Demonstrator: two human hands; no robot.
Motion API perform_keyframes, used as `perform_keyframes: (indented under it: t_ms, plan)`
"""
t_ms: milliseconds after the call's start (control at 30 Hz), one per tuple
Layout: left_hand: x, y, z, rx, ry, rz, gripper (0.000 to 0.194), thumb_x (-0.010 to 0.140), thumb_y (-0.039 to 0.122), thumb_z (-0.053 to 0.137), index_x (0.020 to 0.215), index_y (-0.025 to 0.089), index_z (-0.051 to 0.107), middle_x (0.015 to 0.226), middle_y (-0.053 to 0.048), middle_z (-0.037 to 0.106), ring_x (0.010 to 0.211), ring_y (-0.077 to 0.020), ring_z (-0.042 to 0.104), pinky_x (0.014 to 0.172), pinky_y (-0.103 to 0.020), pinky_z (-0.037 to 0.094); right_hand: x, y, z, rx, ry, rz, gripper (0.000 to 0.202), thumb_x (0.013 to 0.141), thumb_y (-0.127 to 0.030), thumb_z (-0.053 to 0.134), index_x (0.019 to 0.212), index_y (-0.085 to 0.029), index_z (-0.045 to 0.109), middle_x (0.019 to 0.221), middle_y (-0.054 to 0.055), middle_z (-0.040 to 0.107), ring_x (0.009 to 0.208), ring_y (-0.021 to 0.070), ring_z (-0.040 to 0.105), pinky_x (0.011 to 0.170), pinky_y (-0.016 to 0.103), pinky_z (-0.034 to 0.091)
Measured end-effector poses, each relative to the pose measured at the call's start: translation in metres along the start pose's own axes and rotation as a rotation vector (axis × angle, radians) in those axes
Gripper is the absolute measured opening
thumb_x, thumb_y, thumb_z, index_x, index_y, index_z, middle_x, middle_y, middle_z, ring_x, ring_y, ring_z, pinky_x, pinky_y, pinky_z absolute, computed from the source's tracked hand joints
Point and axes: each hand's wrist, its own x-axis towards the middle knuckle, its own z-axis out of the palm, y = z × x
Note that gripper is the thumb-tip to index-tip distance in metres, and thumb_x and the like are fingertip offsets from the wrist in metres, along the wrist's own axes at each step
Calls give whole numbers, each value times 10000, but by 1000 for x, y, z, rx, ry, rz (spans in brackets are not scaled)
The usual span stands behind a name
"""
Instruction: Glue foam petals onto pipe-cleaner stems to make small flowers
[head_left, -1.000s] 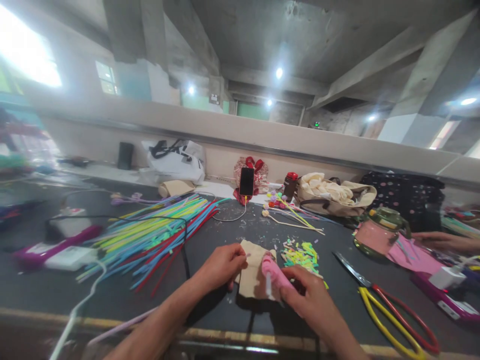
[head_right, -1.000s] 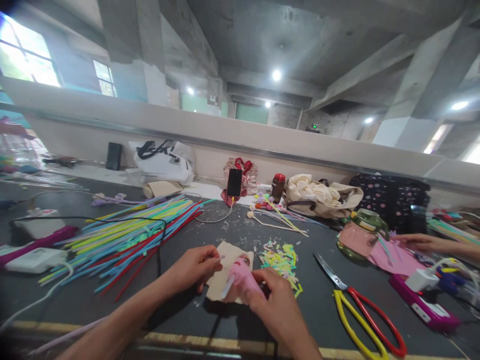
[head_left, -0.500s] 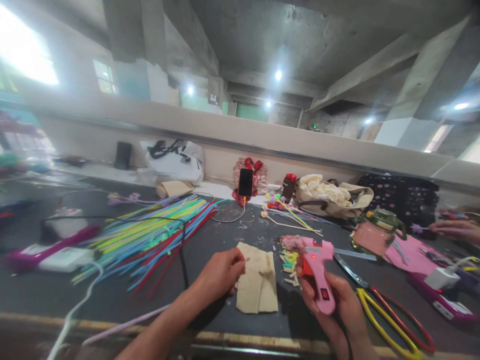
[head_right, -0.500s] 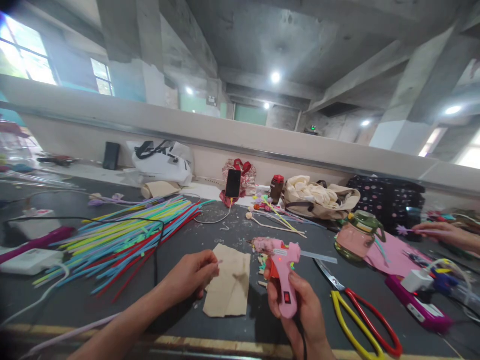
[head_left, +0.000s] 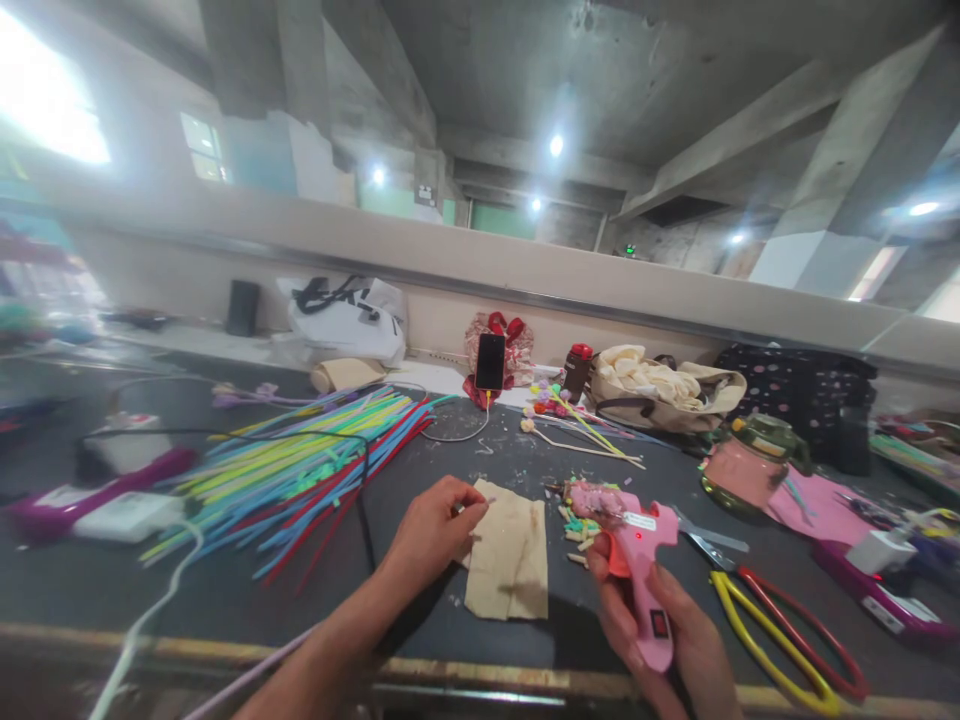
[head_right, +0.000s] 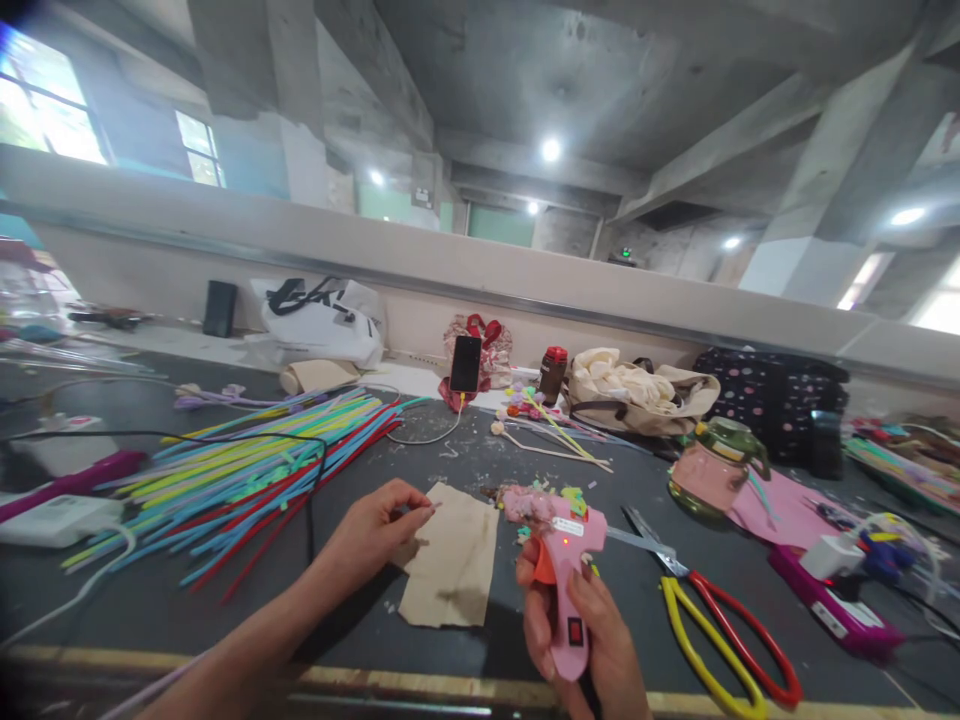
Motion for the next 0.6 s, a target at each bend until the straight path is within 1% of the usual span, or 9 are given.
perform_keyframes:
  t_ms: [67,133,200,233,300,400,500,600]
  plan:
    - [0,3,-5,-6,31,45,187,674,356,548,678,196,645,690,2,602,650,-155,524,564,-223,367,1,3,0,-17,-57,29,309,791,-421,504,874,-144,610,509,6,517,350,61,386,338,166,307]
    - [-3,6,-7,-36,19,39,245,695,390,528,722,181,653,606,15,586,538,-132,495,490,-218,341,3,7,-1,-26,-92,58,346,789,-452,497,896,-142,609,476,-7,497,333,60,380,333,165,298]
    - [-9,9,-7,-76,-14,11,306,713,434,500,746,165,643,522,35,554,392,-91,407,397,-207,286,5,12,-1,-26,-86,67,381,779,-487,496,916,-148,603,464,-16,491,322,59,372,327,165,300]
    - [-13,11,-7,-128,-32,-10,319,715,445,498,752,158,633,506,44,541,349,-70,355,363,-198,253,5,14,-1,-29,-83,68,402,775,-508,489,919,-150,602,454,-18,490,314,61,368,320,165,301]
    - [-20,13,-6,-304,-71,-73,306,701,435,528,764,147,610,510,54,525,318,-37,283,321,-174,196,5,19,0,-28,-70,58,434,781,-538,460,911,-150,605,438,-13,496,304,65,367,306,163,294]
    - [-31,16,-5,-590,-107,-206,264,647,373,615,758,137,575,527,53,534,312,-7,277,288,-128,163,1,26,3,-23,-66,64,480,785,-570,431,906,-144,617,431,-1,507,300,63,376,302,157,288]
    - [-39,16,-6,-690,-96,-266,239,644,346,636,719,138,544,518,39,572,272,5,307,254,-105,167,-6,31,5,-7,-8,79,493,754,-592,465,898,-151,632,449,3,517,317,60,400,317,156,317]
    - [-43,15,-6,-751,-111,-271,222,664,338,627,712,145,529,488,46,583,222,1,330,223,-107,179,-12,33,6,-20,109,75,460,703,-595,537,864,-177,643,621,52,609,371,87,466,349,202,391]
